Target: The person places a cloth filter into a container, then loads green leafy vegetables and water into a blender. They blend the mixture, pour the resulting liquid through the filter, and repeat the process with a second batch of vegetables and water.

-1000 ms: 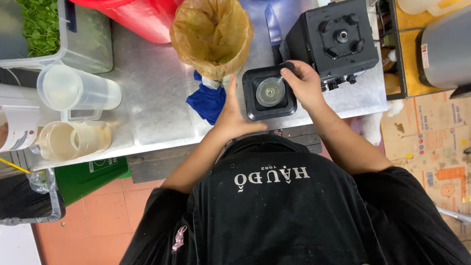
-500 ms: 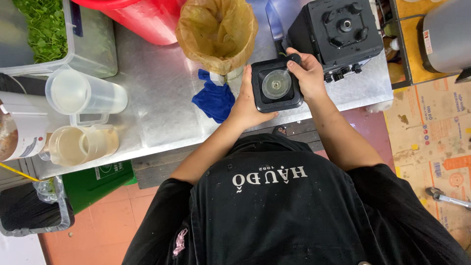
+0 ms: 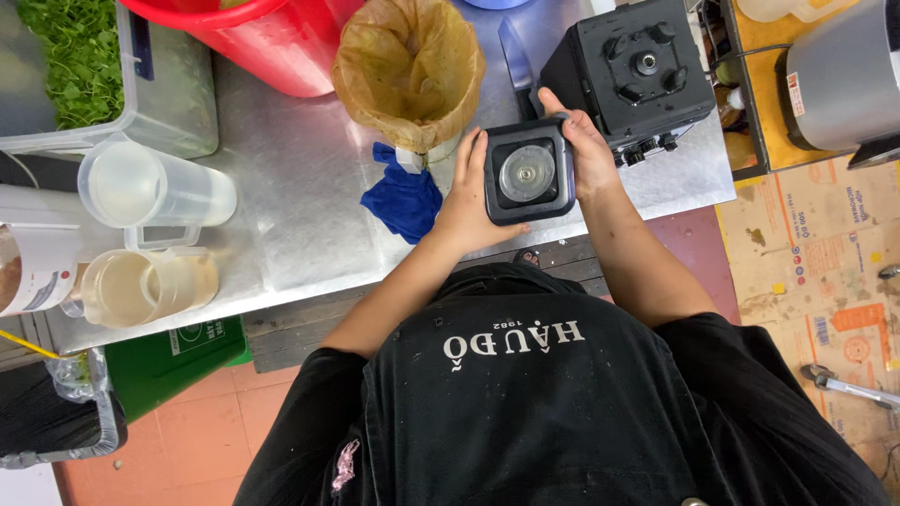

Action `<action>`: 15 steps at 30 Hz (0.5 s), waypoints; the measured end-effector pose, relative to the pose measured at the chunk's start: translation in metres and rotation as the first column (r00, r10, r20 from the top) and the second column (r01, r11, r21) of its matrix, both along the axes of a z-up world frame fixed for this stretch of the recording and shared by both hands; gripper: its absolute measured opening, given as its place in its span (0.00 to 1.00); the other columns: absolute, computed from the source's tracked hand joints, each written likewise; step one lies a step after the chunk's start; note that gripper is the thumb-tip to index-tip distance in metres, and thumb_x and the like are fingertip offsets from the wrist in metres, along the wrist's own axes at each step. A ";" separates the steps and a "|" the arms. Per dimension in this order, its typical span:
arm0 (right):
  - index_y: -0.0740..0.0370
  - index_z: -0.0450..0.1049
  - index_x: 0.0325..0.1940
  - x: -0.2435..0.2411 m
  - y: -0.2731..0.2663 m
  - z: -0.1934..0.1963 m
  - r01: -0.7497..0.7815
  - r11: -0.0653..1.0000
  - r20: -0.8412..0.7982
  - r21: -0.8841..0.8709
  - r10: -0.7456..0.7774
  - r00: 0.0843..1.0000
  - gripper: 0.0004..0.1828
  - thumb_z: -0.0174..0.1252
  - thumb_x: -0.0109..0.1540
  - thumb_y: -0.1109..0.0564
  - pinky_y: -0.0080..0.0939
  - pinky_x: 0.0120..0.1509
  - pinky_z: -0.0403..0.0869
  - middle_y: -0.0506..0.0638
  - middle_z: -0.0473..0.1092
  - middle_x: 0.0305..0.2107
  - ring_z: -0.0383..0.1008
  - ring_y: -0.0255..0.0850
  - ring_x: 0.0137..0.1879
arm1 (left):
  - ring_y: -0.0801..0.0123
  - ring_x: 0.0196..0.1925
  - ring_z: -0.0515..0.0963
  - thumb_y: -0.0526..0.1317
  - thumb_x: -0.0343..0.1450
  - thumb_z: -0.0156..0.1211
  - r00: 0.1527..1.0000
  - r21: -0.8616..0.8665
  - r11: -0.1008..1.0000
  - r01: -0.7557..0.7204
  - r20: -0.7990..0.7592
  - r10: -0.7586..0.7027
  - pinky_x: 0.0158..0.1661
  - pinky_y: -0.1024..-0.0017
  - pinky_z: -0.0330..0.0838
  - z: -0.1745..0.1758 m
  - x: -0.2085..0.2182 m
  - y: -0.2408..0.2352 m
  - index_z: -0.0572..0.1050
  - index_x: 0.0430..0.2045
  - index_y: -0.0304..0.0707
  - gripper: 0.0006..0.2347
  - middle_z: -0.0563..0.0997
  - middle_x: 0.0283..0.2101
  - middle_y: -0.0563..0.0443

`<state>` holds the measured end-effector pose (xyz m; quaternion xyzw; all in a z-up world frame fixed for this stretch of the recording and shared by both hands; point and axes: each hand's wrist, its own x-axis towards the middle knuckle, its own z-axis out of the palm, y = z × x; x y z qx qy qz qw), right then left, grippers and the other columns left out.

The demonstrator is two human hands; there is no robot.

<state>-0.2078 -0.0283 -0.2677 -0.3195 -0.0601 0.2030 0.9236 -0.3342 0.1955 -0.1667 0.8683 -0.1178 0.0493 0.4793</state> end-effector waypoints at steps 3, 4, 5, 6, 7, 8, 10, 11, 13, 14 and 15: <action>0.61 0.73 0.49 0.006 0.003 0.008 0.018 0.996 0.020 -0.085 -0.017 1.000 0.08 0.58 0.70 0.55 0.42 0.68 0.74 0.52 0.66 0.68 0.75 0.39 0.60 | 0.36 0.77 0.54 0.45 0.49 0.85 0.999 -0.014 1.000 0.006 0.033 -0.005 0.71 0.59 0.60 0.005 0.007 0.002 0.41 0.71 0.26 0.61 0.45 0.74 0.29; 0.62 0.72 0.50 0.005 0.004 0.011 0.040 0.988 0.025 -0.148 -0.037 0.999 0.09 0.57 0.71 0.54 0.43 0.69 0.74 0.52 0.67 0.68 0.74 0.39 0.61 | 0.37 0.77 0.54 0.46 0.49 0.85 1.000 -0.017 1.000 0.004 0.021 -0.004 0.71 0.59 0.60 0.005 0.008 0.000 0.41 0.71 0.26 0.61 0.45 0.74 0.29; 0.63 0.73 0.54 -0.002 0.005 0.014 0.025 0.985 -0.017 -0.169 -0.028 0.999 0.14 0.53 0.72 0.50 0.44 0.67 0.75 0.55 0.68 0.63 0.75 0.41 0.59 | 0.37 0.77 0.55 0.46 0.49 0.85 1.000 -0.019 1.000 0.003 0.009 -0.003 0.71 0.58 0.59 0.005 0.007 -0.001 0.41 0.71 0.26 0.61 0.46 0.74 0.29; 0.65 0.73 0.57 -0.005 0.004 0.020 0.014 0.982 -0.048 -0.190 -0.023 0.999 0.20 0.49 0.72 0.47 0.45 0.66 0.75 0.57 0.70 0.58 0.75 0.43 0.58 | 0.36 0.77 0.54 0.46 0.49 0.85 1.000 0.015 1.000 -0.001 0.021 0.001 0.71 0.57 0.58 0.005 0.009 -0.001 0.41 0.71 0.26 0.61 0.46 0.74 0.29; 0.66 0.74 0.60 -0.005 0.003 0.027 0.001 0.978 -0.079 -0.211 -0.018 0.997 0.26 0.44 0.73 0.43 0.46 0.64 0.75 0.60 0.71 0.53 0.76 0.45 0.56 | 0.35 0.76 0.53 0.47 0.49 0.85 0.999 0.049 0.999 -0.006 0.034 0.004 0.72 0.55 0.57 0.006 0.010 0.001 0.42 0.71 0.26 0.61 0.46 0.74 0.29; 0.68 0.73 0.61 -0.007 0.003 0.031 0.009 0.975 -0.029 -0.224 -0.016 0.999 0.25 0.43 0.72 0.46 0.45 0.67 0.73 0.59 0.71 0.55 0.75 0.45 0.59 | 0.35 0.76 0.52 0.47 0.49 0.85 0.999 0.082 0.997 -0.013 0.036 0.010 0.72 0.53 0.55 0.006 0.006 0.002 0.42 0.71 0.26 0.60 0.47 0.73 0.28; 0.71 0.70 0.64 -0.006 0.004 0.040 0.028 0.969 0.076 -0.245 -0.010 0.997 0.24 0.40 0.72 0.52 0.42 0.73 0.70 0.58 0.71 0.59 0.73 0.44 0.64 | 0.34 0.77 0.48 0.48 0.49 0.86 0.995 0.171 0.984 -0.048 0.096 0.031 0.72 0.49 0.51 0.009 0.005 0.005 0.43 0.70 0.26 0.60 0.49 0.73 0.30; 0.71 0.70 0.63 -0.006 0.001 0.045 0.011 0.973 0.078 -0.232 0.007 0.997 0.24 0.39 0.70 0.54 0.43 0.73 0.70 0.58 0.71 0.59 0.73 0.44 0.64 | 0.33 0.78 0.46 0.49 0.49 0.86 0.991 0.215 0.974 -0.067 0.129 0.039 0.72 0.47 0.49 0.014 0.006 0.005 0.44 0.70 0.27 0.60 0.50 0.72 0.31; 0.72 0.68 0.63 -0.008 -0.006 0.051 -0.019 0.979 0.079 -0.202 0.035 0.996 0.25 0.36 0.67 0.58 0.43 0.73 0.70 0.57 0.72 0.59 0.73 0.44 0.64 | 0.33 0.78 0.42 0.50 0.47 0.86 0.996 0.329 0.942 -0.061 0.086 0.034 0.71 0.44 0.46 0.026 0.006 0.001 0.45 0.69 0.30 0.60 0.48 0.73 0.29; 0.72 0.67 0.65 -0.007 -0.010 0.052 -0.018 0.968 0.110 -0.250 0.047 0.993 0.26 0.37 0.65 0.61 0.41 0.72 0.69 0.57 0.71 0.60 0.72 0.44 0.64 | 0.32 0.78 0.40 0.50 0.46 0.86 0.998 0.382 0.923 -0.052 0.063 0.030 0.70 0.42 0.45 0.033 0.007 -0.003 0.46 0.69 0.32 0.60 0.47 0.73 0.28; 0.72 0.66 0.66 -0.003 -0.016 0.052 -0.016 0.954 0.140 -0.298 0.061 0.988 0.28 0.37 0.63 0.64 0.40 0.72 0.69 0.57 0.71 0.61 0.72 0.43 0.65 | 0.32 0.76 0.41 0.50 0.44 0.87 0.997 0.438 0.899 -0.020 0.070 -0.012 0.68 0.41 0.45 0.040 0.011 -0.005 0.47 0.69 0.35 0.61 0.47 0.72 0.27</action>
